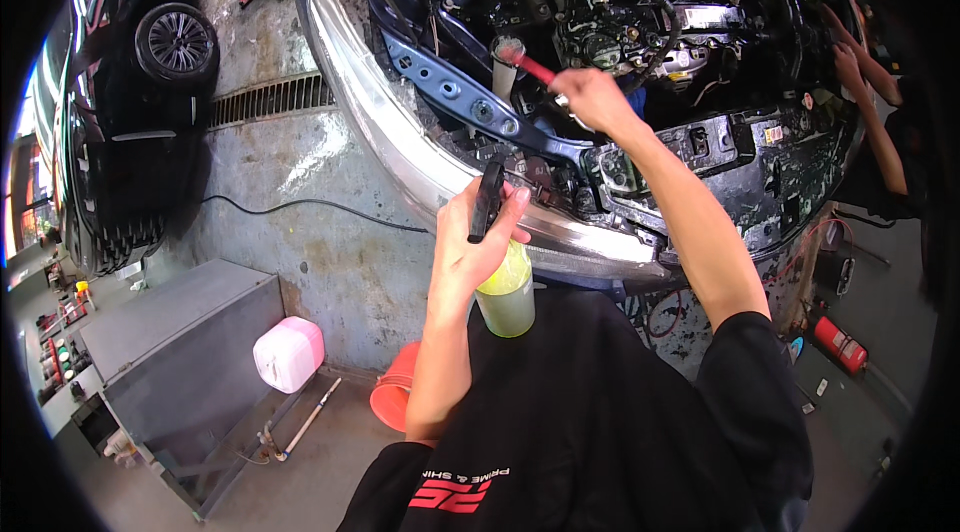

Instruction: The person sprays a cleaning solution onto the car's engine bay and scrubs various components with a small brush. Another person assists by scrubbing nearby areas. The task involves detailed cleaning of the engine block and surrounding parts.

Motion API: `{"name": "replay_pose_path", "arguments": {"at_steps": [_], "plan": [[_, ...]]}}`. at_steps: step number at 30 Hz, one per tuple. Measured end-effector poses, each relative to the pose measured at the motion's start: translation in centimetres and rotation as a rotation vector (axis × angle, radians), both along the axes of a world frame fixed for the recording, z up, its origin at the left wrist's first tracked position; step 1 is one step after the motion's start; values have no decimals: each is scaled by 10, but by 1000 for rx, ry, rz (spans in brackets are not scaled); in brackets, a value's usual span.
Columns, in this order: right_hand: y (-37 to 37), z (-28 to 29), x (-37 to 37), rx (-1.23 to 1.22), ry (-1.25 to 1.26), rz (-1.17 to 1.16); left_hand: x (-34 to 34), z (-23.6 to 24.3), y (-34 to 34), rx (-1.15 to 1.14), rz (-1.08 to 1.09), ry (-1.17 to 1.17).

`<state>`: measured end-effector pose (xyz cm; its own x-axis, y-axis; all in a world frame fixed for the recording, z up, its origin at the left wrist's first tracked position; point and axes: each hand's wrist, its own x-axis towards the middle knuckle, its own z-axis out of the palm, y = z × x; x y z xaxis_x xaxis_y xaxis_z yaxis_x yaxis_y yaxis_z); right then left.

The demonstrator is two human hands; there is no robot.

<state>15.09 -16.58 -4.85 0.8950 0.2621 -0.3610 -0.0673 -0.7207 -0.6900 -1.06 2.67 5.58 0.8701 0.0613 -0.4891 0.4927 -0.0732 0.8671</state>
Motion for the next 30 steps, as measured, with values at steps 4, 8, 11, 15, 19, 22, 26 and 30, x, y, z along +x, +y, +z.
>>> {"name": "replay_pose_path", "arguments": {"at_steps": [4, 8, 11, 15, 19, 22, 26, 30], "plan": [[-3, -13, -3, 64, -70, -99, 3, 5, -10, 7, -22, -40], [7, -13, -1, 28, -154, -208, 9, -2, -12, 11, 6, -10], [7, -5, -2, 38, 8, -29, 6, 0, -17, -30, 71, 29], [-2, -14, 9, -58, -255, -221, 7, -3, -18, 10, 58, -47], [-24, 3, -21, -10, -111, 118, 0, -14, -12, -9, 110, 69], [-23, -25, -21, -14, -202, 81, 1, -16, -18, -52, 101, 132], [14, -44, -20, -8, -222, 65, 2, -11, -21, 9, 21, 106], [45, -10, -18, -6, -342, -57, -2, -13, -17, -13, 24, 71]]}}
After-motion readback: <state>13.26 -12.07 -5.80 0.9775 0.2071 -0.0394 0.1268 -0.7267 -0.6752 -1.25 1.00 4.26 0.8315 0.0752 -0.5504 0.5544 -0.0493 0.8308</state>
